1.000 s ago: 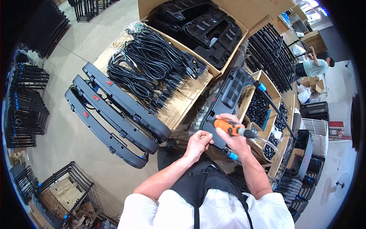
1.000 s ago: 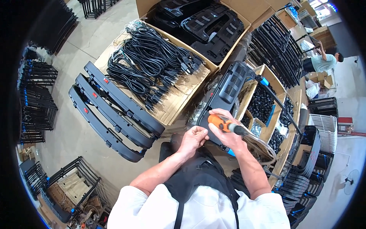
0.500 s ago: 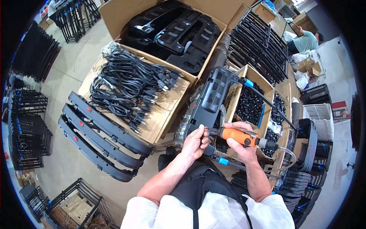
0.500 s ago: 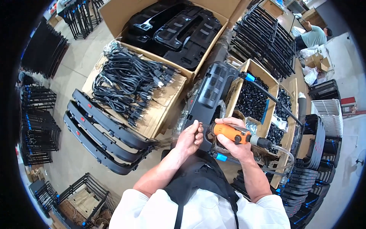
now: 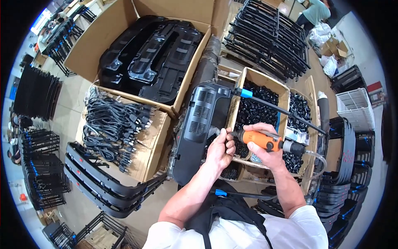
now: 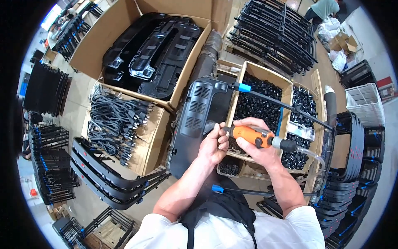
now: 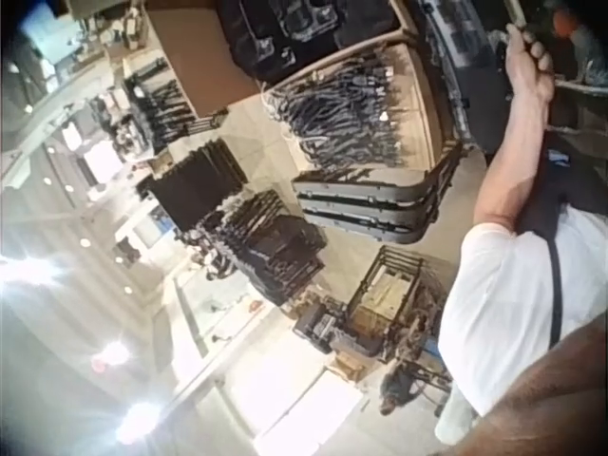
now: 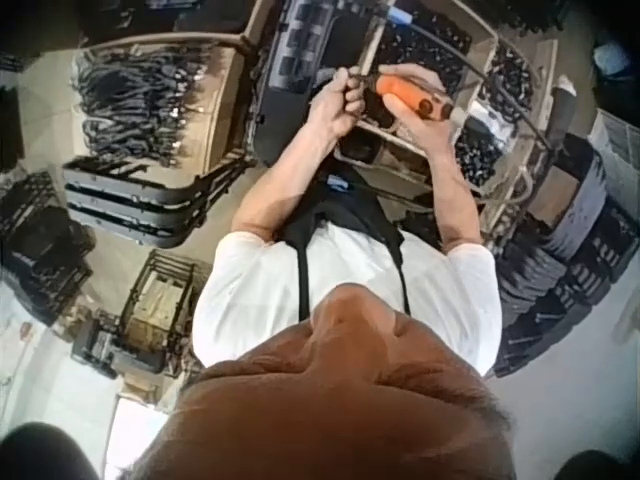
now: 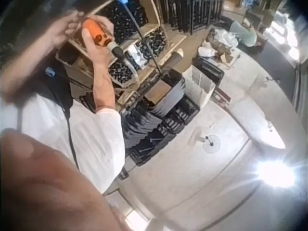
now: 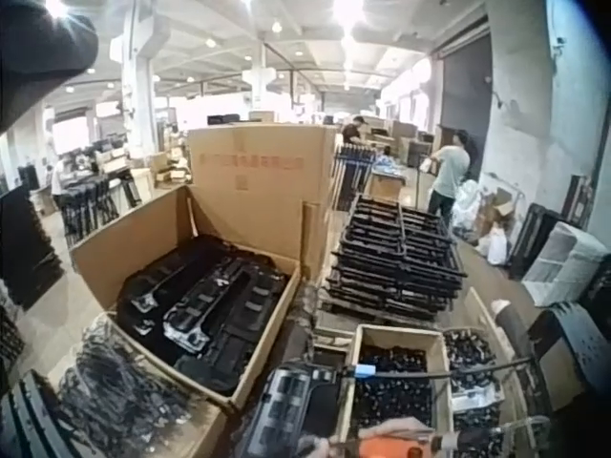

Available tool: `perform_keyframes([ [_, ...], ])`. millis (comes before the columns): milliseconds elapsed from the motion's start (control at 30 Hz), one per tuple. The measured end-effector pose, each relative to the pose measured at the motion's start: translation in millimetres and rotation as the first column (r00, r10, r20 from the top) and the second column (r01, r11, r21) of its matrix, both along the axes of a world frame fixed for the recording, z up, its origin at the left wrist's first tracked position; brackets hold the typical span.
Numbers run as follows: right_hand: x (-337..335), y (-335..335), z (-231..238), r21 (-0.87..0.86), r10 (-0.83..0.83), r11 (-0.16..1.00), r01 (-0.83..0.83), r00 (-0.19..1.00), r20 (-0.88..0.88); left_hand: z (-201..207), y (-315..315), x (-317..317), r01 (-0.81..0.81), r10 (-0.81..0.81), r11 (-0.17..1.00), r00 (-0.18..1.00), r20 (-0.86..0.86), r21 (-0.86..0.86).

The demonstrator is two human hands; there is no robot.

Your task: Assembling components for equipment handles by attaching plastic parts, wires, and screws using tools.

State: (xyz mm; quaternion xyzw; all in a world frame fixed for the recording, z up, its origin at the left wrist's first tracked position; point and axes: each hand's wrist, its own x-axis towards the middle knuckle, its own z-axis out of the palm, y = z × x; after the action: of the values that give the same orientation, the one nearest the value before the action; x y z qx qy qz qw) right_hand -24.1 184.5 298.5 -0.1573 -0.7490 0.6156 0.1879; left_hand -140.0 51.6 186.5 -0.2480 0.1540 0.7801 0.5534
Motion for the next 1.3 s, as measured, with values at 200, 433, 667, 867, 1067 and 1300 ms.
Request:
perform_keyframes([
  [200, -39, 57, 1, -0.052, -0.094, 0.994, 0.093, 0.996, -0.012, 4, 59, -21, 0.028, -0.031, 0.999, 0.994, -0.102, -0.026],
  [433, -112, 114, -15, 0.030, -0.179, 0.983, 0.179, 0.984, -0.010, -14, 66, -29, 0.167, -0.199, 0.978, 0.931, -0.306, -0.128],
  [667, -143, 132, -37, 0.102, -0.152, 0.984, 0.146, 0.987, 0.057, -39, 72, -44, 0.154, -0.199, 0.971, 0.944, -0.263, -0.183],
  [867, -158, 133, -41, 0.208, -0.081, 0.977, 0.041, 0.979, 0.185, -46, 83, -57, 0.124, -0.174, 0.972, 0.951, -0.254, -0.201],
  [1067, -166, 130, -44, 0.369, -0.051, 0.929, -0.038, 0.972, 0.229, -57, 98, -65, 0.064, -0.099, 0.987, 0.966, -0.240, -0.149],
  [1300, -167, 133, -48, 0.358, -0.055, 0.934, -0.022, 0.978, 0.203, -55, 111, -78, 0.011, -0.043, 0.987, 0.980, -0.196, -0.162],
])
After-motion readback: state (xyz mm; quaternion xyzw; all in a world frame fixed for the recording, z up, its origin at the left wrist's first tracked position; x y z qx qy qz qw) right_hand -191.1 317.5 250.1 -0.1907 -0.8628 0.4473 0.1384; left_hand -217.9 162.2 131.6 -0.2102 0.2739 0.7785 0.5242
